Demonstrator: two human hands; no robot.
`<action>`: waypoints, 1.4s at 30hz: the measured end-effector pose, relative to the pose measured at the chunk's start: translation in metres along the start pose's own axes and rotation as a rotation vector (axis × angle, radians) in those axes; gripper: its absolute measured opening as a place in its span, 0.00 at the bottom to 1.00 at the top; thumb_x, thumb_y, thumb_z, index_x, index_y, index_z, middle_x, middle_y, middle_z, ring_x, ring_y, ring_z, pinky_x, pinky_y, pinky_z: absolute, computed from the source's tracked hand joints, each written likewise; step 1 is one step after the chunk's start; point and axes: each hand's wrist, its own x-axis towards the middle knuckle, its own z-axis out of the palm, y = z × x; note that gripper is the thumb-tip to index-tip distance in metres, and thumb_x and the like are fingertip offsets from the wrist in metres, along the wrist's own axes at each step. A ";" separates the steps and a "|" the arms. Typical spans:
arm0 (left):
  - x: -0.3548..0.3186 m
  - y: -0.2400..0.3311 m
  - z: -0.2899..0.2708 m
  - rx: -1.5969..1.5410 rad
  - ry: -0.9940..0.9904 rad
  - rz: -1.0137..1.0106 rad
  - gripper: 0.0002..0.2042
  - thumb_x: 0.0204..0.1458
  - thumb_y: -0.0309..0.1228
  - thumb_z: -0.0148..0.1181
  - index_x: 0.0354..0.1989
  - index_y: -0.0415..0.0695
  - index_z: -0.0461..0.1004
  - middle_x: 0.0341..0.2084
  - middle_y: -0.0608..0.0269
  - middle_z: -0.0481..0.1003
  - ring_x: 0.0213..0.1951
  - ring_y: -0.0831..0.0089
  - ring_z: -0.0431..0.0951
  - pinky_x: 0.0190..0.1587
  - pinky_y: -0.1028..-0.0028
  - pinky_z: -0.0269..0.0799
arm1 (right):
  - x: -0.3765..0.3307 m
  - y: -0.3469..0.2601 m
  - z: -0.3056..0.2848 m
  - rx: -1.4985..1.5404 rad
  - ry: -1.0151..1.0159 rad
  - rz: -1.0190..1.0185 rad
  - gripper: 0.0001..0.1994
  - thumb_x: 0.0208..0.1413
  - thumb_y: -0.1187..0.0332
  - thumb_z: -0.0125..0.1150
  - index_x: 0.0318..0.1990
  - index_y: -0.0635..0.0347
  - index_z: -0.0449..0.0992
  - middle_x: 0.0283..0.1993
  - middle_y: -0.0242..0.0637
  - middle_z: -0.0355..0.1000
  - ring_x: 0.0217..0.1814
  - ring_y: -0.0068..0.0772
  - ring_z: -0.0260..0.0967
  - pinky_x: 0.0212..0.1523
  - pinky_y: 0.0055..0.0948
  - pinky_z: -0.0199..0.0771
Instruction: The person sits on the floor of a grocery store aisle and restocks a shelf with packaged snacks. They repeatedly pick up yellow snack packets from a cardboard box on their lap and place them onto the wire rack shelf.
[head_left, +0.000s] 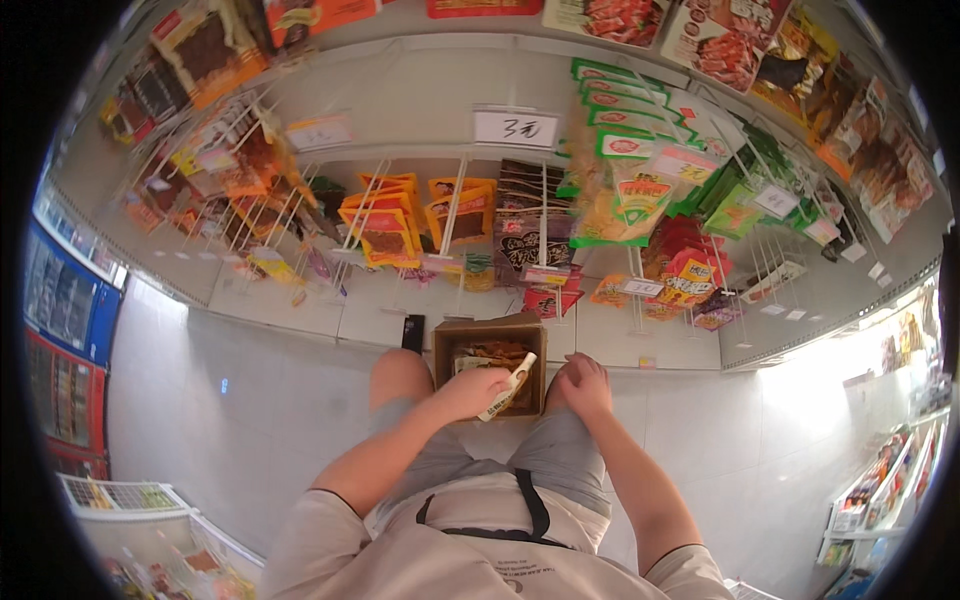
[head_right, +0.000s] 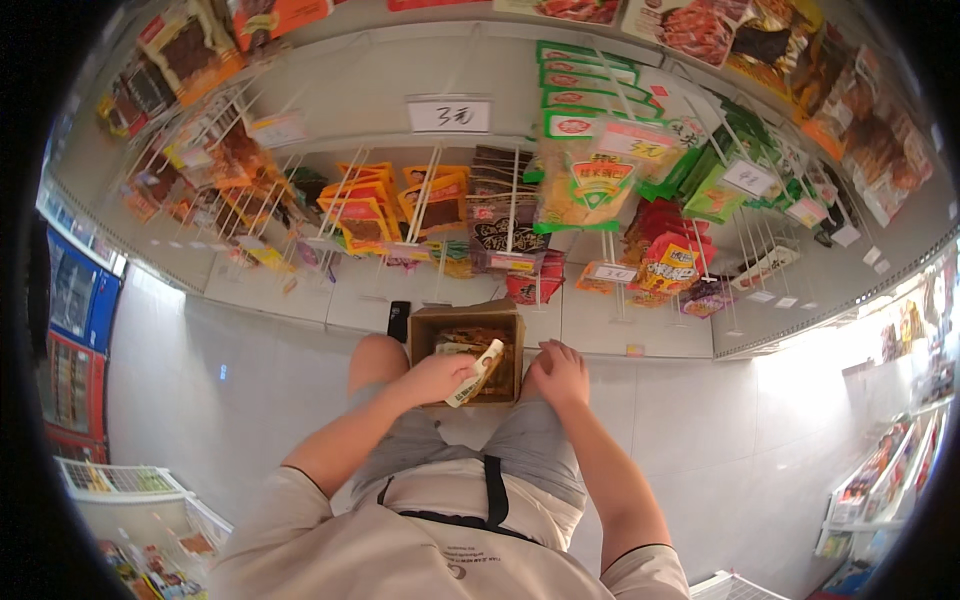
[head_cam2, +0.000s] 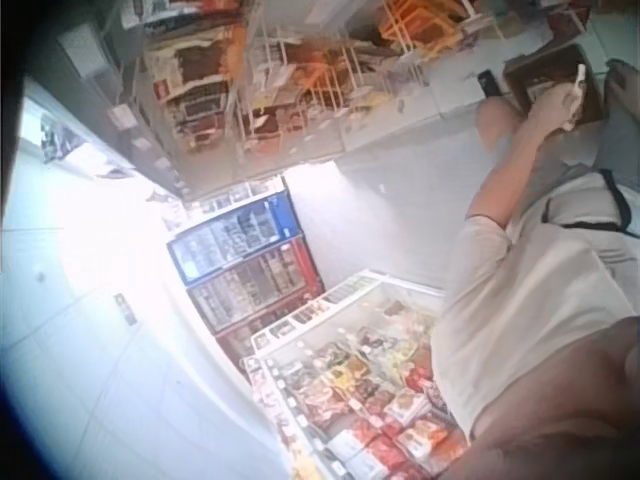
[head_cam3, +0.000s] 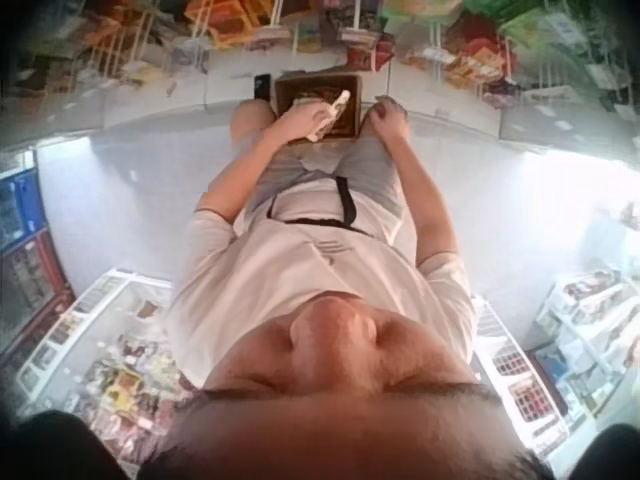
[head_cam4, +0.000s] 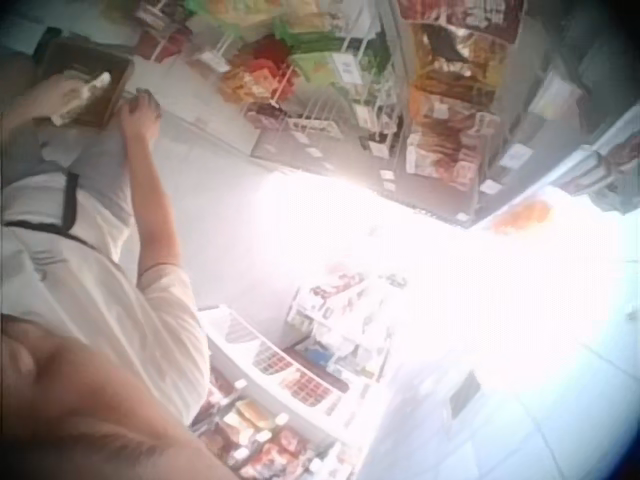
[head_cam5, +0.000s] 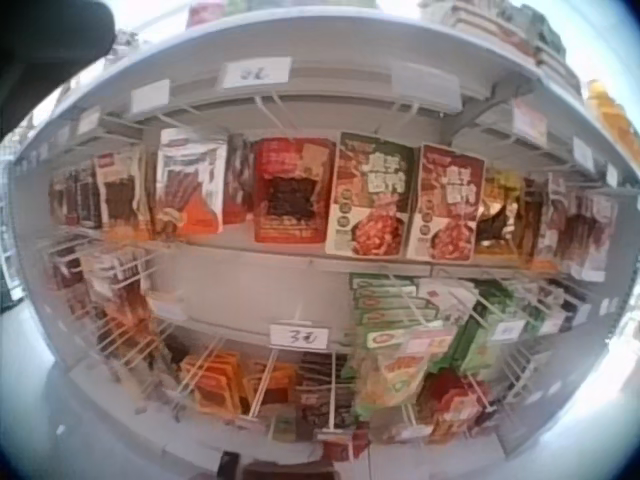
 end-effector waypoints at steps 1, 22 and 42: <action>-0.010 0.010 -0.016 -0.021 -0.061 0.021 0.11 0.71 0.37 0.58 0.44 0.41 0.77 0.35 0.44 0.81 0.41 0.42 0.82 0.44 0.50 0.75 | 0.001 -0.012 -0.010 0.098 -0.054 -0.064 0.24 0.64 0.50 0.66 0.63 0.49 0.82 0.71 0.39 0.75 0.74 0.48 0.69 0.74 0.51 0.66; -0.090 -0.004 -0.033 -1.260 0.275 -0.214 0.19 0.78 0.45 0.52 0.60 0.42 0.75 0.54 0.63 0.81 0.56 0.70 0.81 0.62 0.65 0.77 | -0.093 -0.148 0.005 1.516 -0.127 0.248 0.07 0.77 0.71 0.60 0.57 0.56 0.72 0.46 0.25 0.78 0.42 0.14 0.73 0.39 0.21 0.74; -0.107 -0.040 -0.149 -1.203 1.147 -0.101 0.10 0.76 0.29 0.55 0.60 0.42 0.74 0.52 0.60 0.82 0.50 0.69 0.83 0.54 0.64 0.81 | -0.043 0.032 0.009 -0.030 0.063 -0.055 0.23 0.57 0.62 0.64 0.62 0.45 0.84 0.80 0.46 0.65 0.84 0.64 0.53 0.83 0.58 0.53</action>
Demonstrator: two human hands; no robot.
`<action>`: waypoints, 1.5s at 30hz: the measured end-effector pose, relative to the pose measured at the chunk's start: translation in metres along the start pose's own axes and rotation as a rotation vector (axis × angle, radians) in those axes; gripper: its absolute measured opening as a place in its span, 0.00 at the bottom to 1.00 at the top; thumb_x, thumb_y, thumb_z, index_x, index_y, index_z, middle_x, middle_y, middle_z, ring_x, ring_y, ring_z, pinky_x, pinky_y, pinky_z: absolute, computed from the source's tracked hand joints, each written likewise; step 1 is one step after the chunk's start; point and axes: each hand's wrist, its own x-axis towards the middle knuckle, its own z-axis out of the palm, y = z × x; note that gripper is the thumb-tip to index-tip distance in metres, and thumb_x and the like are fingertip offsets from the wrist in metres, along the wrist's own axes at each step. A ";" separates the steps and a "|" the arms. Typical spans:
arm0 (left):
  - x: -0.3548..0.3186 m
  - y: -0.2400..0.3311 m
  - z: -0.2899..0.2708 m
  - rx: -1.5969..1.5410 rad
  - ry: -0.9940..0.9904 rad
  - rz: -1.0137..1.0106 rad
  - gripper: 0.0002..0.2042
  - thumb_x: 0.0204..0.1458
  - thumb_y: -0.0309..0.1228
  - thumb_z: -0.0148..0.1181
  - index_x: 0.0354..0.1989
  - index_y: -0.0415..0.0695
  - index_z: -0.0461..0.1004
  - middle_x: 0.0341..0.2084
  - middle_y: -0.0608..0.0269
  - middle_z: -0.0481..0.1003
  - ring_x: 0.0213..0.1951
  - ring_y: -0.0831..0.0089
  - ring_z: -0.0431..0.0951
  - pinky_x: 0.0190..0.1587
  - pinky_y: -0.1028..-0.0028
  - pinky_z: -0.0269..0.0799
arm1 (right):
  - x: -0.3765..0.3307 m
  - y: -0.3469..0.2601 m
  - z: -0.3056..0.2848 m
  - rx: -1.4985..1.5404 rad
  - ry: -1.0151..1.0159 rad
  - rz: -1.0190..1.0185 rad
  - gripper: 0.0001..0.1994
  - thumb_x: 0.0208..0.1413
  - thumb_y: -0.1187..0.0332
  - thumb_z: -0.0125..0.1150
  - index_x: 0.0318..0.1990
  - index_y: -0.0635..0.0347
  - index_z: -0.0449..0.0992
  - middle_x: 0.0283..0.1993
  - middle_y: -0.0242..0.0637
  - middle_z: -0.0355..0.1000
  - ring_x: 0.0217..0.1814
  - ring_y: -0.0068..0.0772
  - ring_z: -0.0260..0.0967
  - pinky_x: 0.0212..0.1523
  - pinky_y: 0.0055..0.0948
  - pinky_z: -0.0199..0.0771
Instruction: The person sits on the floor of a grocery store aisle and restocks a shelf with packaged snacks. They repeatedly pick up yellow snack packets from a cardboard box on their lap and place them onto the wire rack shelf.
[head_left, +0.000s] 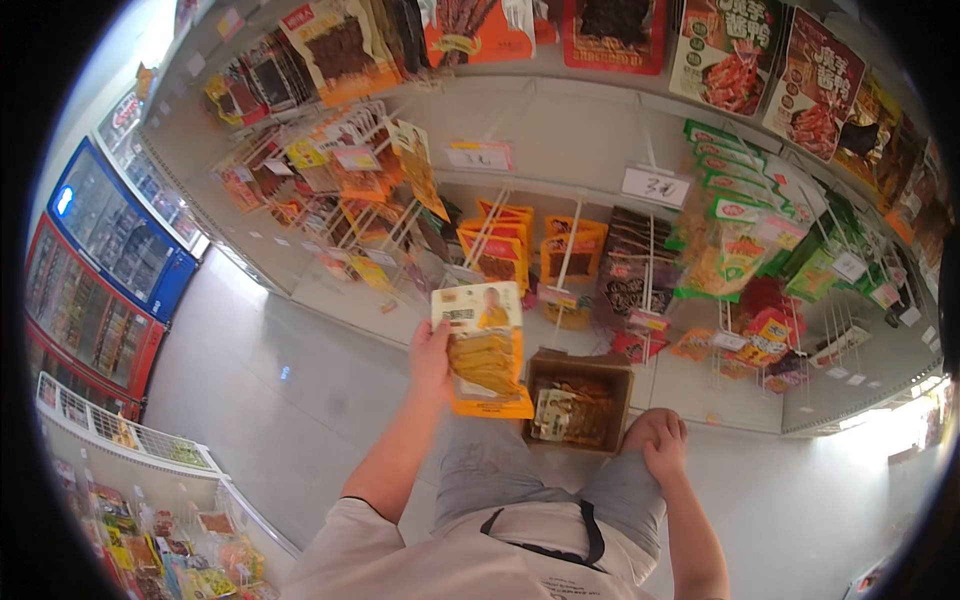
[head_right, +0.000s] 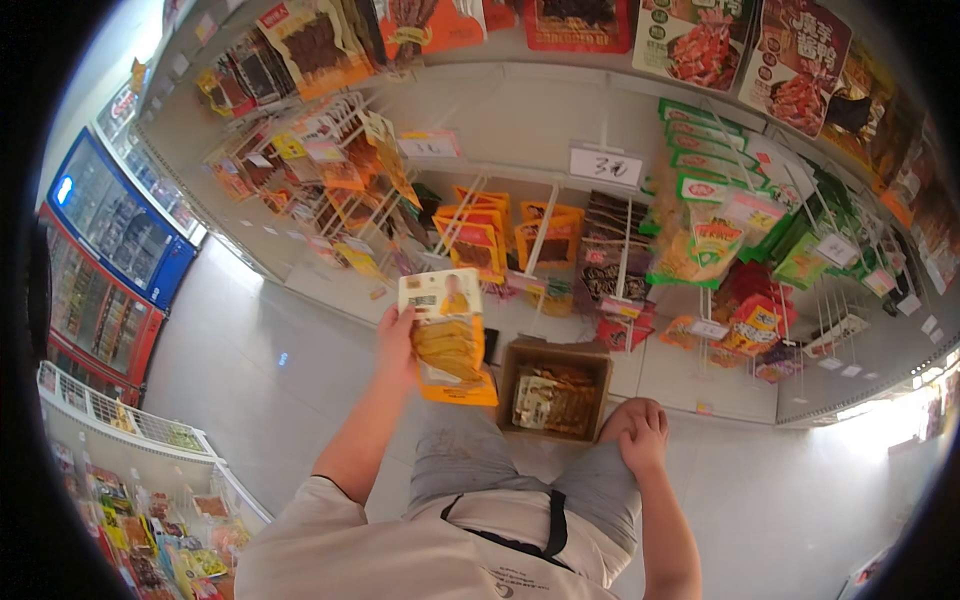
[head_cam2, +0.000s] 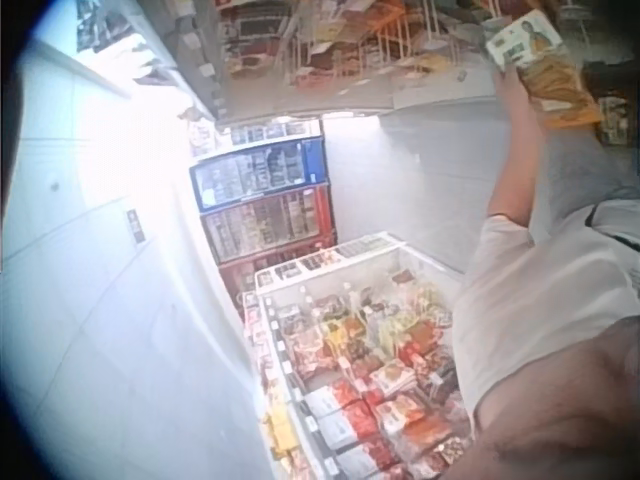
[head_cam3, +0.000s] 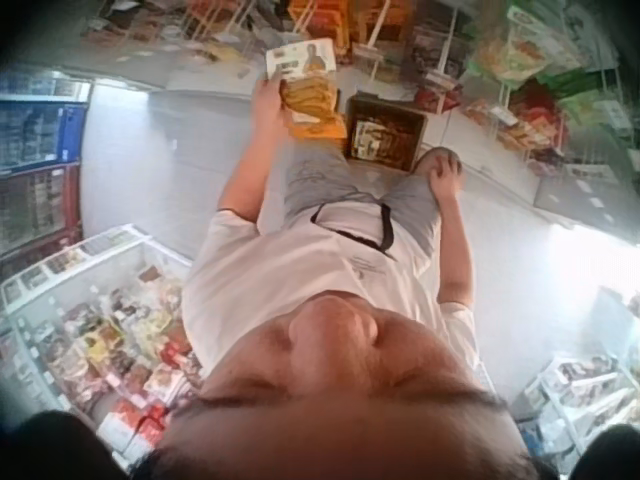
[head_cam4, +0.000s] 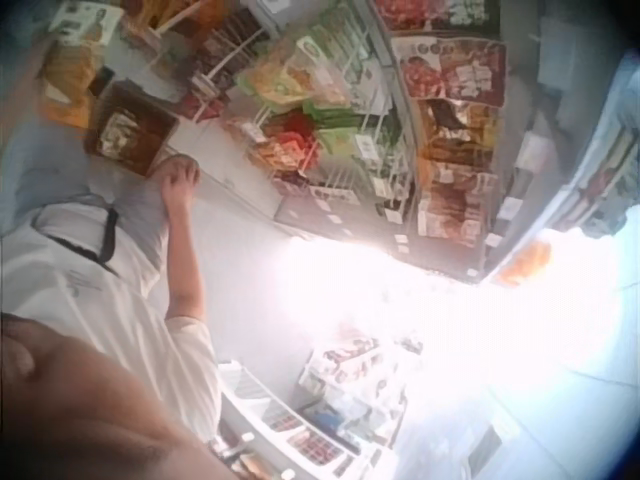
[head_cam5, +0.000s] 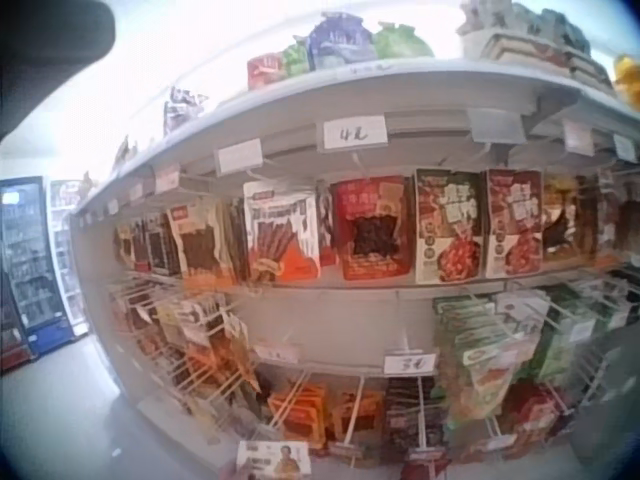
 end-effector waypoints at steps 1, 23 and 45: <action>0.011 0.013 -0.007 -0.023 0.031 0.023 0.09 0.76 0.29 0.55 0.58 0.41 0.74 0.49 0.61 0.81 0.49 0.70 0.83 0.53 0.64 0.81 | 0.004 -0.001 0.000 -0.025 -0.034 0.020 0.24 0.57 0.61 0.64 0.62 0.43 0.84 0.82 0.46 0.63 0.85 0.64 0.51 0.84 0.58 0.52; 0.155 0.210 -0.019 0.036 -0.031 0.559 0.06 0.75 0.29 0.57 0.55 0.42 0.74 0.50 0.62 0.82 0.51 0.70 0.83 0.55 0.66 0.80 | 0.008 -0.016 -0.011 0.017 0.018 0.070 0.20 0.55 0.62 0.65 0.56 0.43 0.88 0.81 0.42 0.65 0.83 0.61 0.55 0.81 0.60 0.56; 0.171 0.224 -0.003 0.109 -0.008 0.489 0.11 0.76 0.29 0.55 0.61 0.42 0.74 0.49 0.64 0.80 0.48 0.72 0.81 0.53 0.67 0.79 | 0.007 -0.014 -0.011 0.014 0.008 0.101 0.19 0.56 0.61 0.66 0.55 0.42 0.89 0.81 0.41 0.65 0.84 0.59 0.53 0.81 0.57 0.57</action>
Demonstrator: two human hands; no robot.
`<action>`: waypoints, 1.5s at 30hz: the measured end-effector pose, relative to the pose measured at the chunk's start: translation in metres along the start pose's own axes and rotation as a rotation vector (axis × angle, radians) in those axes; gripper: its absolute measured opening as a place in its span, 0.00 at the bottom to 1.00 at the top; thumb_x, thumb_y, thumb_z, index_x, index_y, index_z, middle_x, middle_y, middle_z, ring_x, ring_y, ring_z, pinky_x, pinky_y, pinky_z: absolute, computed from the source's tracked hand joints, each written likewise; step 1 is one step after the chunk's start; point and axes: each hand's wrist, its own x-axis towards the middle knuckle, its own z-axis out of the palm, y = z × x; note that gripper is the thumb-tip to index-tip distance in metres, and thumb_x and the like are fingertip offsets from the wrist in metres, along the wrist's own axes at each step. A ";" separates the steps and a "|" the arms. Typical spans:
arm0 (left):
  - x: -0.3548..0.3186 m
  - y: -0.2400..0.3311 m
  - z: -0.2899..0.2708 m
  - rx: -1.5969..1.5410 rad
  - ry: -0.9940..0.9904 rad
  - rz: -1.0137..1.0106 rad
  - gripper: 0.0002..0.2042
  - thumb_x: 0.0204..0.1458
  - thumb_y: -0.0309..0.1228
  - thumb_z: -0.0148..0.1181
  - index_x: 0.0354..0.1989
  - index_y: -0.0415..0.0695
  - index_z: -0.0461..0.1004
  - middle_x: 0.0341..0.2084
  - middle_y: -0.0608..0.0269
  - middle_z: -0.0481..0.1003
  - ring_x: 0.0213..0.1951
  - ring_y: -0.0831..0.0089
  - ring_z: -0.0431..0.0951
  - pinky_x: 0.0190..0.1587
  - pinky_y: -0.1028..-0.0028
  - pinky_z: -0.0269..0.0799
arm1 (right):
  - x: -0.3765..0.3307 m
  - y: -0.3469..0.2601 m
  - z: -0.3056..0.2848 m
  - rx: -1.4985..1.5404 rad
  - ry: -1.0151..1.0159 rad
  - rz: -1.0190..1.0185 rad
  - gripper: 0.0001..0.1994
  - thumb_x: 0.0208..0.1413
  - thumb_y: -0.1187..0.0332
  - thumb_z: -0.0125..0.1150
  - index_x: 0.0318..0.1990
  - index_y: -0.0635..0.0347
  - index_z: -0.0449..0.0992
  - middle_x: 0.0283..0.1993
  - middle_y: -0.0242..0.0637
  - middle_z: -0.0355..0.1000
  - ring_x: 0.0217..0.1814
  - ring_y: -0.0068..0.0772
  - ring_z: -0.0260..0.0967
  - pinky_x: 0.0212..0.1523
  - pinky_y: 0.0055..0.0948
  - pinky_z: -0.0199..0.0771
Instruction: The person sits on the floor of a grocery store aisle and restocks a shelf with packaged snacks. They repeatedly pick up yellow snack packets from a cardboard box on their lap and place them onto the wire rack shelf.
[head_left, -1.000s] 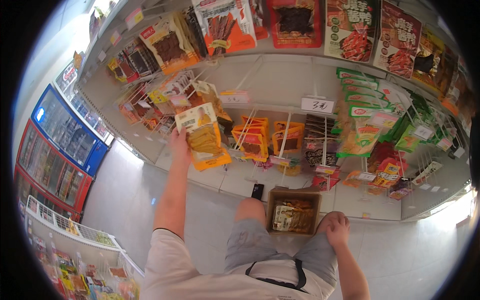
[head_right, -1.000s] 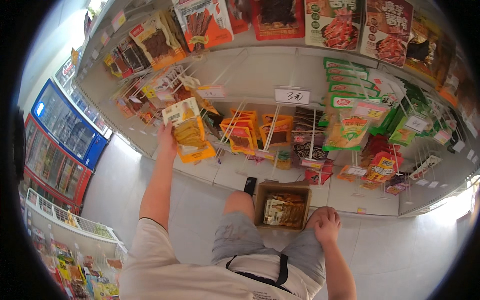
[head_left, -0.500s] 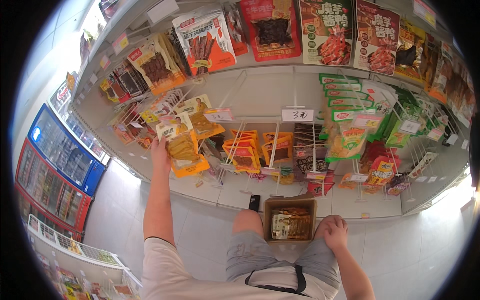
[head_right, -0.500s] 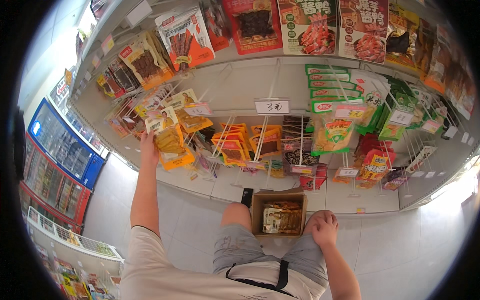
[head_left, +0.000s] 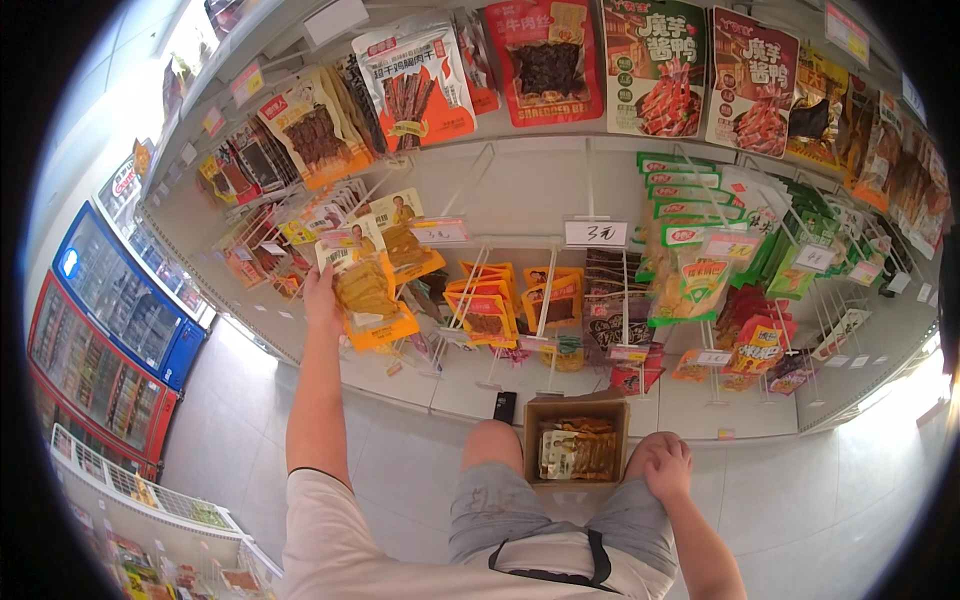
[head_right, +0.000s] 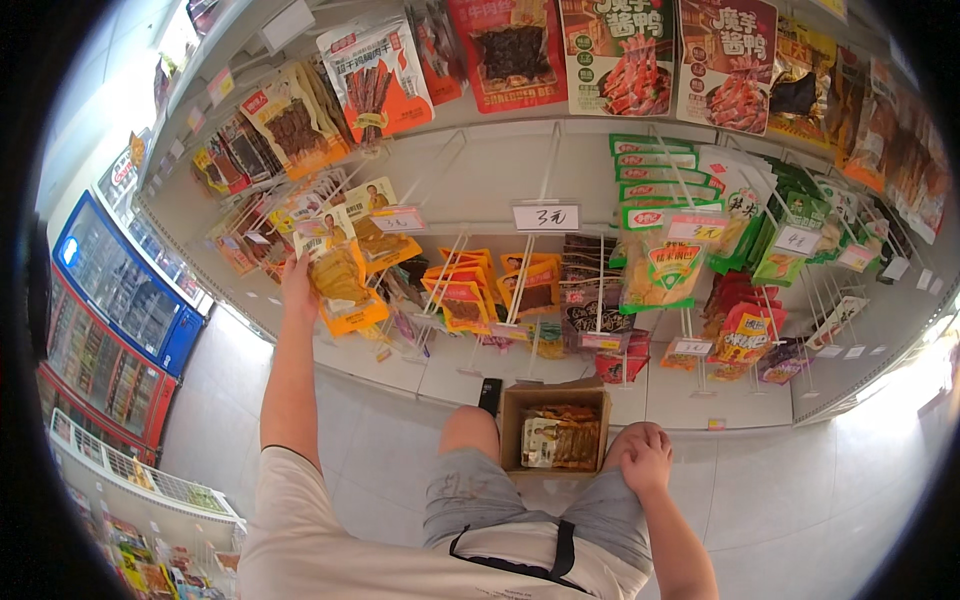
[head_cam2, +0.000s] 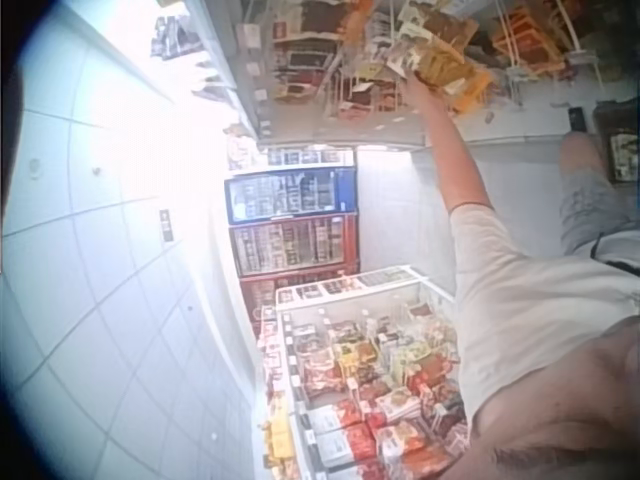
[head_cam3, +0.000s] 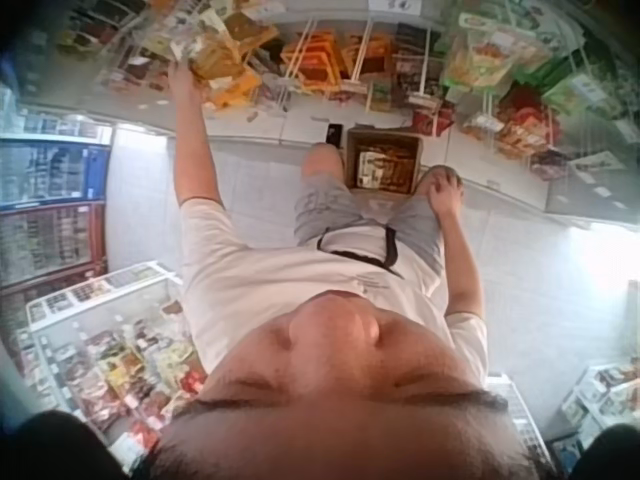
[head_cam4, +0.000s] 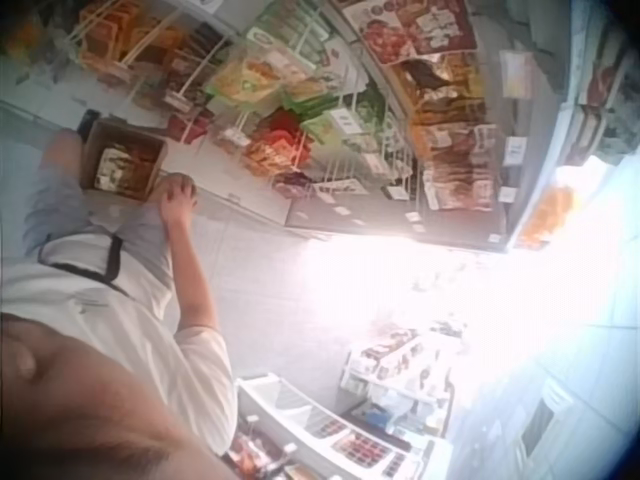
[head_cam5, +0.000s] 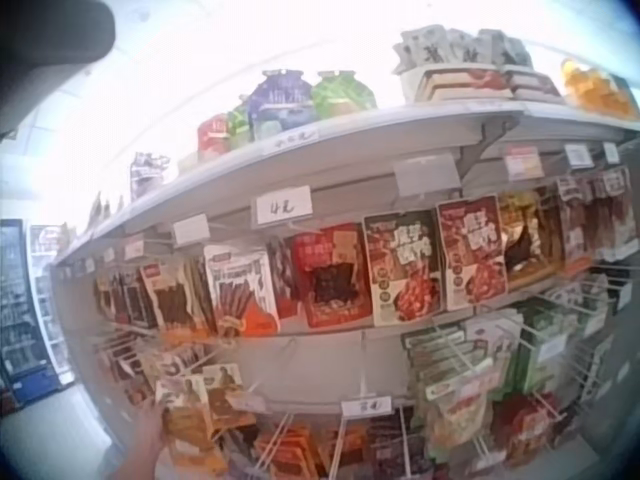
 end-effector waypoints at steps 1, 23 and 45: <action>0.001 0.001 0.000 0.006 0.001 -0.002 0.11 0.76 0.29 0.55 0.61 0.42 0.74 0.49 0.64 0.80 0.47 0.72 0.81 0.53 0.67 0.79 | 0.001 0.001 0.001 -0.003 0.002 0.001 0.19 0.56 0.61 0.65 0.55 0.43 0.89 0.81 0.41 0.65 0.84 0.59 0.53 0.81 0.57 0.57; -0.029 0.008 0.014 0.081 -0.061 0.051 0.15 0.76 0.28 0.53 0.67 0.41 0.74 0.58 0.61 0.79 0.56 0.69 0.81 0.59 0.66 0.78 | -0.001 -0.002 0.000 0.019 0.018 0.000 0.19 0.55 0.60 0.65 0.54 0.40 0.90 0.79 0.39 0.67 0.83 0.57 0.55 0.82 0.56 0.56; -0.017 0.017 0.035 0.599 0.123 0.287 0.15 0.65 0.37 0.73 0.52 0.39 0.84 0.37 0.66 0.83 0.36 0.79 0.76 0.42 0.73 0.73 | -0.002 0.001 0.004 0.018 0.032 -0.006 0.19 0.56 0.61 0.64 0.55 0.39 0.89 0.79 0.41 0.68 0.82 0.59 0.56 0.81 0.57 0.57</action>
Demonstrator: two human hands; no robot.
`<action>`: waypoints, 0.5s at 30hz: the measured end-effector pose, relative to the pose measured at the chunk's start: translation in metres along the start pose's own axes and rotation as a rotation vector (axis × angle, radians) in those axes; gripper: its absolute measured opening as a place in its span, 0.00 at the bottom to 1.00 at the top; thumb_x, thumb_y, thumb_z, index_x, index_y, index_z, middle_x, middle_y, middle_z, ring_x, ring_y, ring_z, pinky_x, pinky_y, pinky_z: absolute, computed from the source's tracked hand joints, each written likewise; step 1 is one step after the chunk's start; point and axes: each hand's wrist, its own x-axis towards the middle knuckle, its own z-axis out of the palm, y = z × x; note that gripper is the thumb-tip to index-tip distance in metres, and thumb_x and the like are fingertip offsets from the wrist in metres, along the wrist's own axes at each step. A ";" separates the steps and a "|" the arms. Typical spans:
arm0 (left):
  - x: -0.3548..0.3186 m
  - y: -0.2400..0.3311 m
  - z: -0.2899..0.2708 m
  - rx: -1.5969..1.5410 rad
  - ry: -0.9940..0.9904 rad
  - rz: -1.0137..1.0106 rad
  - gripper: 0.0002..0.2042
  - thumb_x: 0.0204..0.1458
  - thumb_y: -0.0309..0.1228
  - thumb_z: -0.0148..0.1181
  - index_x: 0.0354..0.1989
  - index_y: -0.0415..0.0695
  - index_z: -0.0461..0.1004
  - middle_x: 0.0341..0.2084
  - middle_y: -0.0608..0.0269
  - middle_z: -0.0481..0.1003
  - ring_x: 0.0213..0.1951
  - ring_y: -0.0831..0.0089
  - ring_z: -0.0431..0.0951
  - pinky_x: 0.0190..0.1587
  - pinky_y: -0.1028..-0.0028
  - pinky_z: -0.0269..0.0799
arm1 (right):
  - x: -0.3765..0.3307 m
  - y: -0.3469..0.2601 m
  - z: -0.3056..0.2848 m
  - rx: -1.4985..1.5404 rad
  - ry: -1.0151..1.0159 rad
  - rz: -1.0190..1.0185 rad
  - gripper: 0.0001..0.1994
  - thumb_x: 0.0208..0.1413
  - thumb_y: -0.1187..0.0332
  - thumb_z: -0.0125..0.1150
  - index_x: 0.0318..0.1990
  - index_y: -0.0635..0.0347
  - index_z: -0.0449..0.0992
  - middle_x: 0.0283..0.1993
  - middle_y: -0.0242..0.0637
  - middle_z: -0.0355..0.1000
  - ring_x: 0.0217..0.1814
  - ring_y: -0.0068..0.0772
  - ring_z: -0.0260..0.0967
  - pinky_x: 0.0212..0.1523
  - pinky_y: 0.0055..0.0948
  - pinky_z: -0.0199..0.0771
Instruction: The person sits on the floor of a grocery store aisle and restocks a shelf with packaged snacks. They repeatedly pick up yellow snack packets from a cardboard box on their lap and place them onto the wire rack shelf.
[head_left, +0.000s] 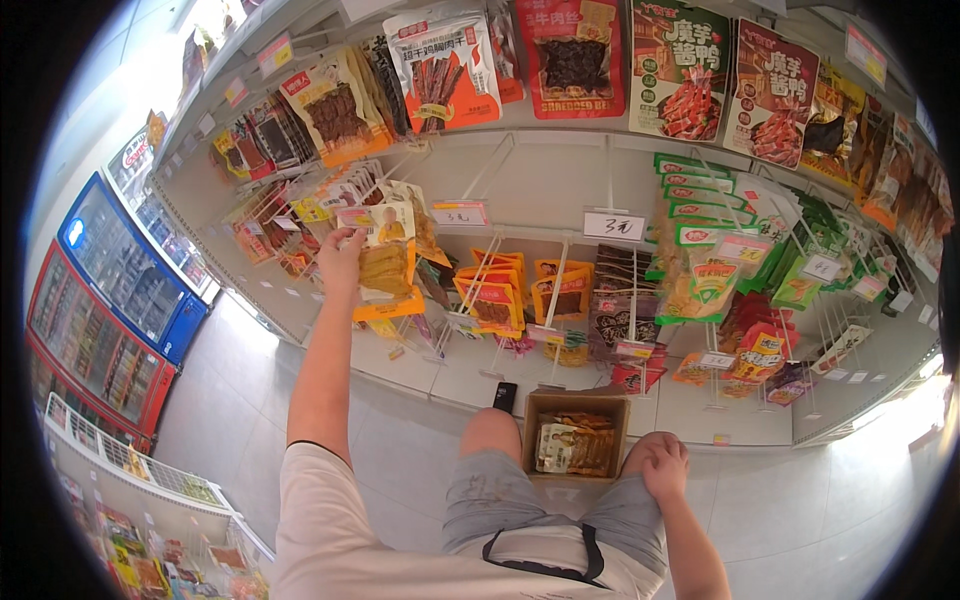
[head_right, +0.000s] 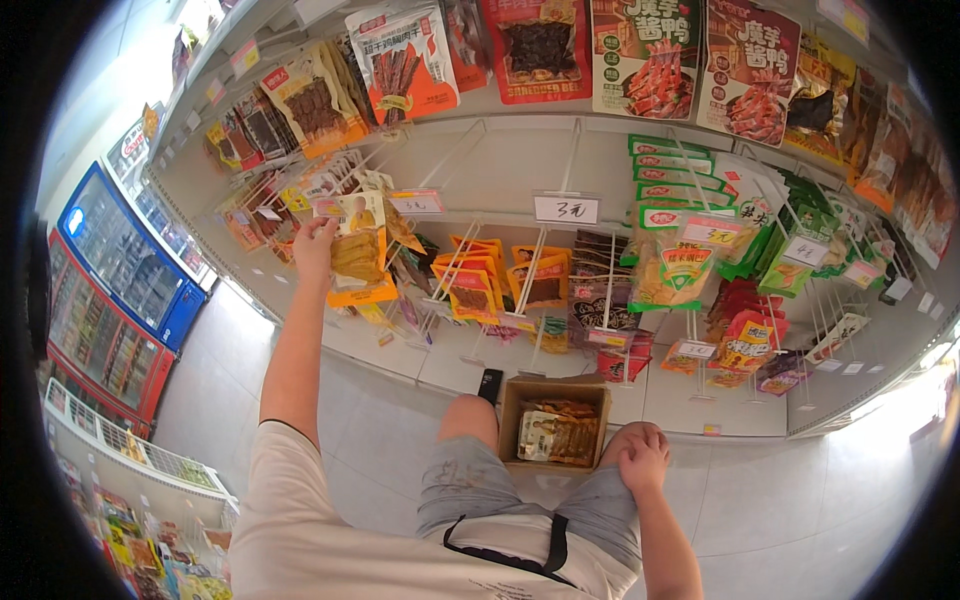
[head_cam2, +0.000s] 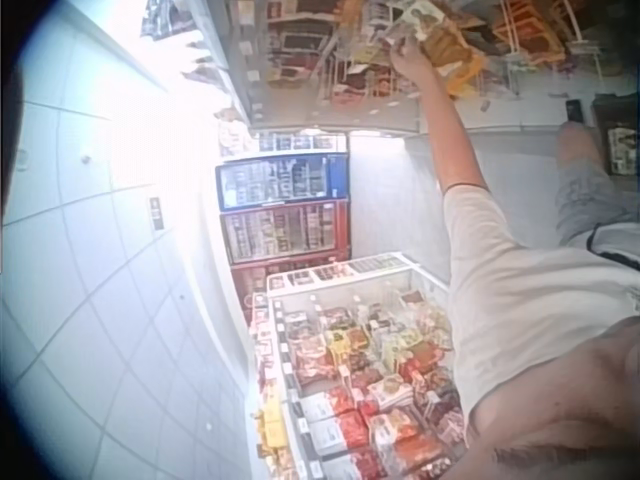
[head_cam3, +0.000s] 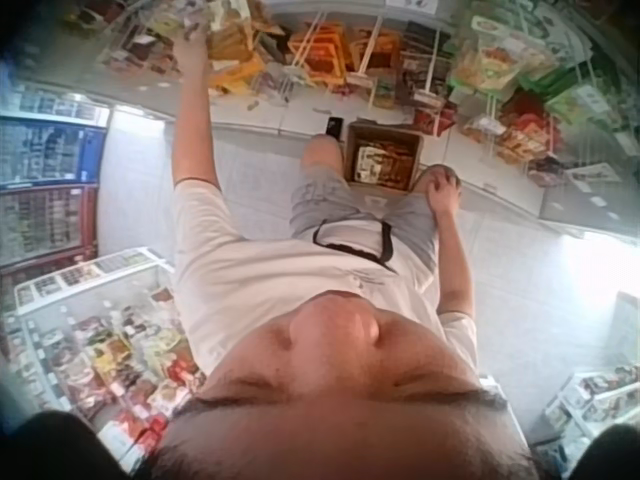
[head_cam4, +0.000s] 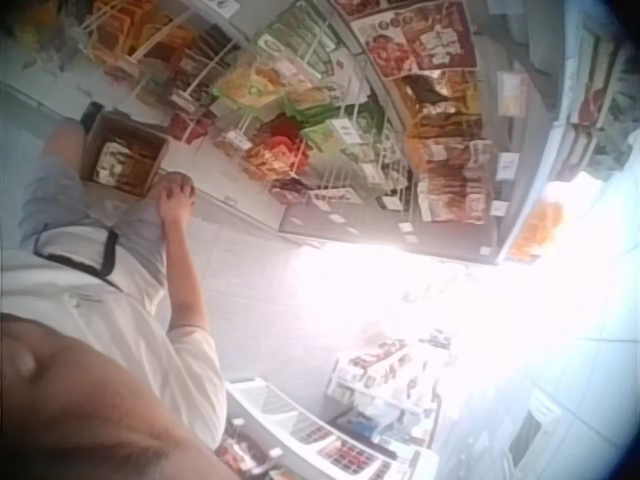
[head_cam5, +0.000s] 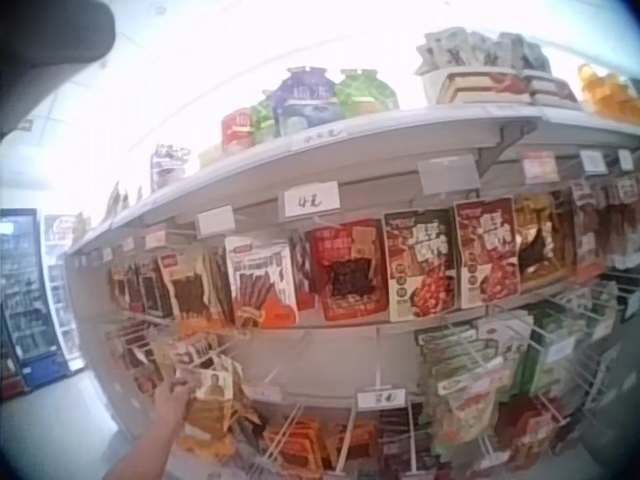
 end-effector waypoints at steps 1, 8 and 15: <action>0.001 -0.001 0.000 0.017 -0.002 0.002 0.15 0.65 0.37 0.73 0.52 0.39 0.83 0.38 0.66 0.83 0.37 0.79 0.76 0.42 0.73 0.73 | 0.000 0.001 0.000 -0.002 0.003 -0.001 0.19 0.56 0.61 0.64 0.55 0.39 0.89 0.79 0.41 0.68 0.82 0.59 0.56 0.81 0.57 0.57; 0.012 -0.024 -0.009 -0.303 -0.019 0.027 0.18 0.70 0.41 0.70 0.52 0.35 0.82 0.44 0.65 0.84 0.42 0.78 0.78 0.47 0.71 0.74 | -0.001 -0.002 0.000 0.004 -0.007 -0.003 0.20 0.56 0.61 0.64 0.56 0.40 0.88 0.80 0.39 0.67 0.83 0.57 0.55 0.82 0.56 0.56; 0.004 0.010 -0.012 -0.227 0.027 -0.155 0.24 0.71 0.46 0.68 0.54 0.31 0.81 0.46 0.60 0.84 0.45 0.75 0.79 0.50 0.70 0.75 | -0.002 -0.005 -0.002 0.002 -0.004 0.000 0.20 0.56 0.64 0.66 0.56 0.42 0.88 0.78 0.43 0.68 0.83 0.60 0.55 0.82 0.54 0.59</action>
